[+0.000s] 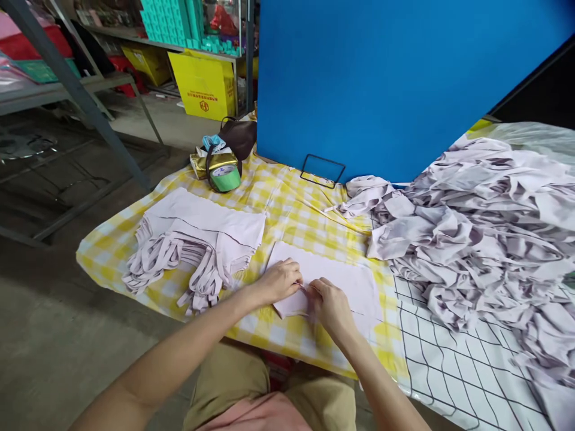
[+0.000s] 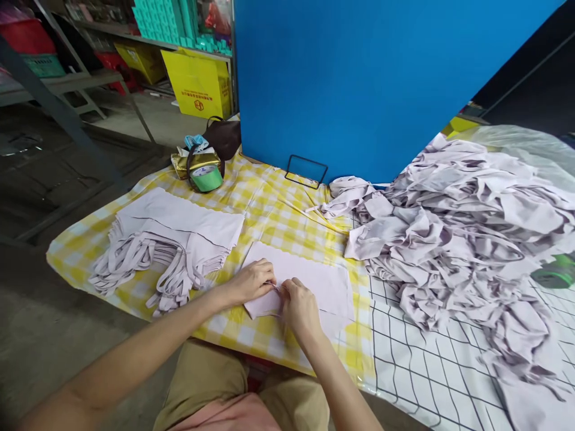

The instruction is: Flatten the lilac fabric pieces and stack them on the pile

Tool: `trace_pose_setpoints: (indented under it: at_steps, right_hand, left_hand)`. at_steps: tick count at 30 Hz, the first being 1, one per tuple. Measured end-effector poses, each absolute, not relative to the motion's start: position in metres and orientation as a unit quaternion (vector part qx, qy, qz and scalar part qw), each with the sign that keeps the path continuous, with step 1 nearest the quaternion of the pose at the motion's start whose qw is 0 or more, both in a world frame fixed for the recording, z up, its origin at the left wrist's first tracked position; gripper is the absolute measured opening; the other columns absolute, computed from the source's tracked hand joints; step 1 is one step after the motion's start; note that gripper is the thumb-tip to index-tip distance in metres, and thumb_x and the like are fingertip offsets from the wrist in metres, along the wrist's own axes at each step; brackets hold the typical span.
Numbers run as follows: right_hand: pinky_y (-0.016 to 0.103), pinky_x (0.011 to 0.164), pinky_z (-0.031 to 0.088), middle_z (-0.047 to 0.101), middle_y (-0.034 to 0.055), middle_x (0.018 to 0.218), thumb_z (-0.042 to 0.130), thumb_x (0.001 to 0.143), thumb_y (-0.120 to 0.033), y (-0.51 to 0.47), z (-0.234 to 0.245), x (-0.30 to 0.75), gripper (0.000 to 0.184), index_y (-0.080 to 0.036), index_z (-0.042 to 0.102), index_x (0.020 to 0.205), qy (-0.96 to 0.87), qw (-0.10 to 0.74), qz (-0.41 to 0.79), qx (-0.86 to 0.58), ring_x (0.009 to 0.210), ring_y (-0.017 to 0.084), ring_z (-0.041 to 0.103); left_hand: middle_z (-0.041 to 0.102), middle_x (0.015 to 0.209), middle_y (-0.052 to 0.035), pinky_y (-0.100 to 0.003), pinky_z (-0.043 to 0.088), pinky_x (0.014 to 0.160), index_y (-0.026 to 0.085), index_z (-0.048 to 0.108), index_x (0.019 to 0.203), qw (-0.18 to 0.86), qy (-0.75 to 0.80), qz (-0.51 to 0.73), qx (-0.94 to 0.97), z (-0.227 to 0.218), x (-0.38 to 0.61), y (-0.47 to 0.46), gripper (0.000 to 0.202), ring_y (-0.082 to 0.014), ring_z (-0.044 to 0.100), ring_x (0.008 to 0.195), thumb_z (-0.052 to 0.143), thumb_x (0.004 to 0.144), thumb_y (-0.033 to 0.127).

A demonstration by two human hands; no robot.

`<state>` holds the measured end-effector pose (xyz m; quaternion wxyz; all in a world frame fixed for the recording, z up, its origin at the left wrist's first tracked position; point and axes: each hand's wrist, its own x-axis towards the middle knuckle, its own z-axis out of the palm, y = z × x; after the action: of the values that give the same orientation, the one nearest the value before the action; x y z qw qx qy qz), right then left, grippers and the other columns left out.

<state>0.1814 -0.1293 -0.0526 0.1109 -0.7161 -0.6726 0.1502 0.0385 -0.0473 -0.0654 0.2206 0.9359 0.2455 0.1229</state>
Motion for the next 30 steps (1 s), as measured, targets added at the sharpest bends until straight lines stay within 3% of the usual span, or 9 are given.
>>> trace_pose_setpoints:
  at_steps: [6, 15, 30]
  right_hand:
    - [0.024, 0.052, 0.023, 0.057, 0.0014, 0.072, 0.044, 0.08, -0.005, -0.121, -0.049, 0.18, 0.022, -0.017, 0.059, 0.07, -0.685, 0.055, 0.141, -0.713, 0.058, 0.011, 0.05]
    - [0.025, 0.051, 0.022, 0.059, 0.0023, 0.076, 0.042, 0.079, -0.003, -0.12, -0.047, 0.182, 0.023, -0.017, 0.06, 0.073, -0.683, 0.011, 0.133, -0.718, 0.057, 0.011, 0.051]
    - [0.025, 0.053, 0.026, 0.059, 0.0045, 0.081, 0.044, 0.082, -0.006, -0.118, -0.046, 0.175, 0.019, -0.016, 0.06, 0.078, -0.694, 0.03, 0.14, -0.705, 0.063, 0.013, 0.055]
  left_hand:
    - [0.057, 0.083, -0.0037, -0.026, 0.041, 0.079, 0.014, 0.064, 0.077, 0.286, 0.264, 0.129, 0.912, -0.061, 0.04, -0.042, 0.006, -0.0172, 0.05, 0.089, 0.061, 0.08, 0.018]
    - [0.055, 0.083, -0.0036, -0.027, 0.04, 0.081, 0.014, 0.062, 0.076, 0.296, 0.249, 0.098, 0.917, -0.055, 0.042, -0.038, 0.007, -0.0175, 0.048, 0.091, 0.059, 0.082, 0.017]
    - [0.053, 0.08, -0.0028, -0.027, 0.04, 0.079, 0.015, 0.059, 0.071, 0.279, 0.238, 0.097, 0.925, -0.061, 0.043, -0.035, 0.013, -0.0172, 0.046, 0.088, 0.055, 0.083, 0.016]
